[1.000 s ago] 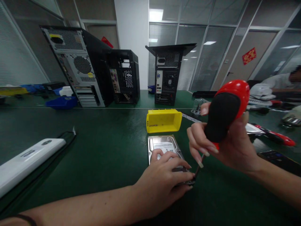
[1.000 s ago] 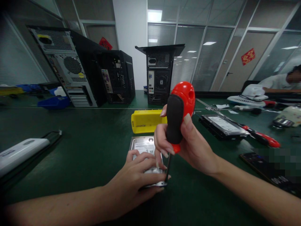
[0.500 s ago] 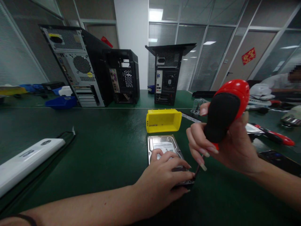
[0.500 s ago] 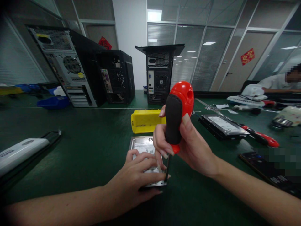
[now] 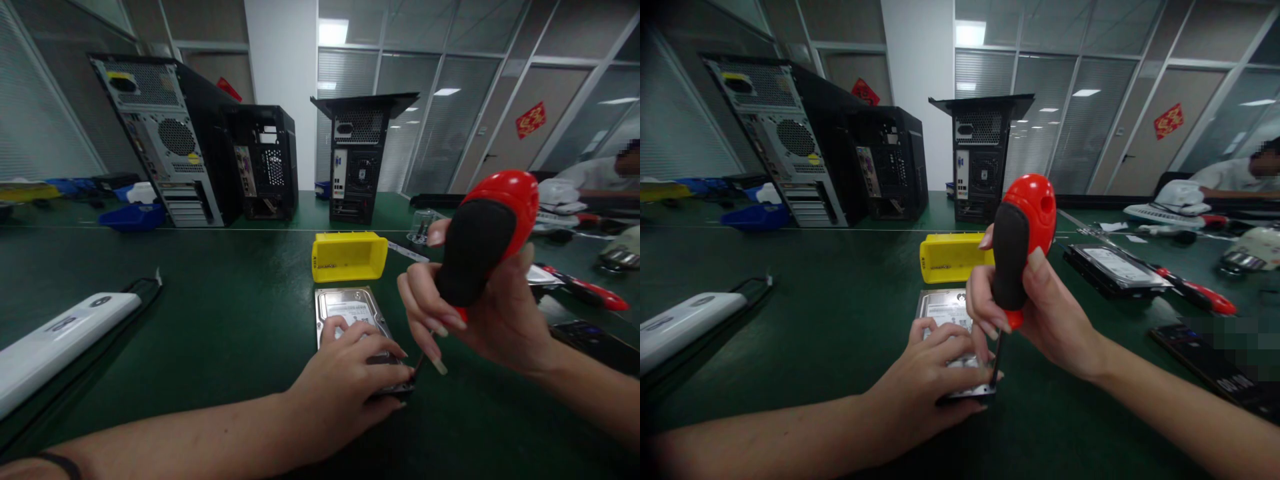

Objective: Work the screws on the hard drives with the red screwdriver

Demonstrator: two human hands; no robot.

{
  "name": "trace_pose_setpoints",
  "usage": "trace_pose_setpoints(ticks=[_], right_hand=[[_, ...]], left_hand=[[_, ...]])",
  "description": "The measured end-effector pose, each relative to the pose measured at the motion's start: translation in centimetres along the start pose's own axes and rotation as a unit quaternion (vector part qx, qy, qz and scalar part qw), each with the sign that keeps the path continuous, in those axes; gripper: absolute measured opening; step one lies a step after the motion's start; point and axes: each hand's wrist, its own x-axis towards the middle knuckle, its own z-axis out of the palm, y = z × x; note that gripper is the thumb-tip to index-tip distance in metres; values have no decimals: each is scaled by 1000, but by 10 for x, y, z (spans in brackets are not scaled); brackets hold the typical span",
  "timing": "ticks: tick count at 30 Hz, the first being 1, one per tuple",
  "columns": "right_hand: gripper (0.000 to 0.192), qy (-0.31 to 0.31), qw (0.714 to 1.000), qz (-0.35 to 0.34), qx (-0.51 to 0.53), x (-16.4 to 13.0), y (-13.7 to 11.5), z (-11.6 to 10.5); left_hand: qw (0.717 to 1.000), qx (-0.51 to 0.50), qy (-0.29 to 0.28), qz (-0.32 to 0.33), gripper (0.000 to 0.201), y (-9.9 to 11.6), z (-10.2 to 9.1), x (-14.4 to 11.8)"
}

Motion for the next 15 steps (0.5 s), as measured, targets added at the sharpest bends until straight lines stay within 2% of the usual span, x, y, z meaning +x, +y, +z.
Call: trace_pose_setpoints(ticks=[15], right_hand=[[28, 12, 1000, 10, 18, -2, 1, 0]], left_hand=[[1000, 20, -14, 8, 23, 1, -3, 1]])
